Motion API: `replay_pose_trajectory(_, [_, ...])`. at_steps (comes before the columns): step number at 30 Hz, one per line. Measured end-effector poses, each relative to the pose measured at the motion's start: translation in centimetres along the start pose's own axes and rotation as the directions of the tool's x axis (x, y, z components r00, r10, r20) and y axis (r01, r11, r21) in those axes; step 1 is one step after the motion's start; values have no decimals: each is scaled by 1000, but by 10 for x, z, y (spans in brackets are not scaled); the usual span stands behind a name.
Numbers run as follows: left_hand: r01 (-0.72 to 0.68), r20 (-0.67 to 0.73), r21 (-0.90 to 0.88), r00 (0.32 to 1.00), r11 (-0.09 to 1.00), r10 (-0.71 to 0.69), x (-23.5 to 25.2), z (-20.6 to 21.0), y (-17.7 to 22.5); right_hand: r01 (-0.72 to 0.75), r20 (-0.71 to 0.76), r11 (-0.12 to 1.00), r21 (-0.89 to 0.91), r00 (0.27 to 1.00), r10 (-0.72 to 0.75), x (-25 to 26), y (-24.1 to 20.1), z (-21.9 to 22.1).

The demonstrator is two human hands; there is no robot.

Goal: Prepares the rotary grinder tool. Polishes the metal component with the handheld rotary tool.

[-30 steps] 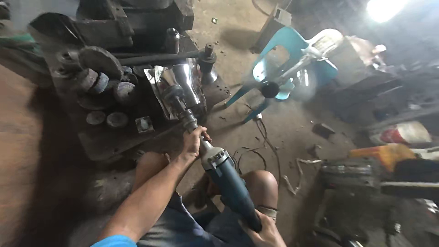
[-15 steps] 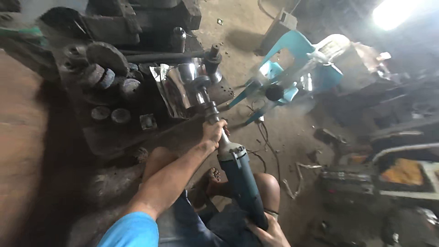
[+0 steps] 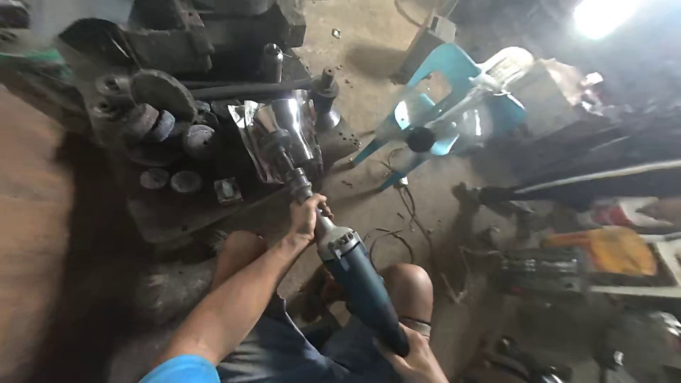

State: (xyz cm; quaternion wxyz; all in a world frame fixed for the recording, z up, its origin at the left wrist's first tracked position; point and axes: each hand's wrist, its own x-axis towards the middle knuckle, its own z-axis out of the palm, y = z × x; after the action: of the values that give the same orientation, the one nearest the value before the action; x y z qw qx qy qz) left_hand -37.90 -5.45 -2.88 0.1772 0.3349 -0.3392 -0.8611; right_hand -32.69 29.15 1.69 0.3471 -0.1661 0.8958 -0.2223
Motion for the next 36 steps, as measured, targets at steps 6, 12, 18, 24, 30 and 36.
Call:
replay_pose_trajectory(6, [16,-1,-25,1000,1000,-16,0,1,-1,5,-27,1000,30,1000,-4,-1,3,2])
replay_pose_trajectory(12, [63,-3,69,998,996,-63,1,26,2,-35,-17,972,234,999,40,-2,4,-3])
replay_pose_trajectory(18, [106,-24,190,994,976,-104,4,50,4,-75,0,938,338,997,80,0,8,-8])
replay_pose_trajectory(24, [111,-9,175,994,978,-111,2,40,4,-47,23,945,324,999,41,0,12,-6])
replay_pose_trajectory(30, [37,-28,43,999,998,-36,-5,11,2,-26,14,996,84,1000,25,-2,6,-2])
replay_pose_trajectory(36, [14,-8,-30,1000,999,-14,-3,-4,-3,23,6,1000,19,1000,-23,-2,5,3])
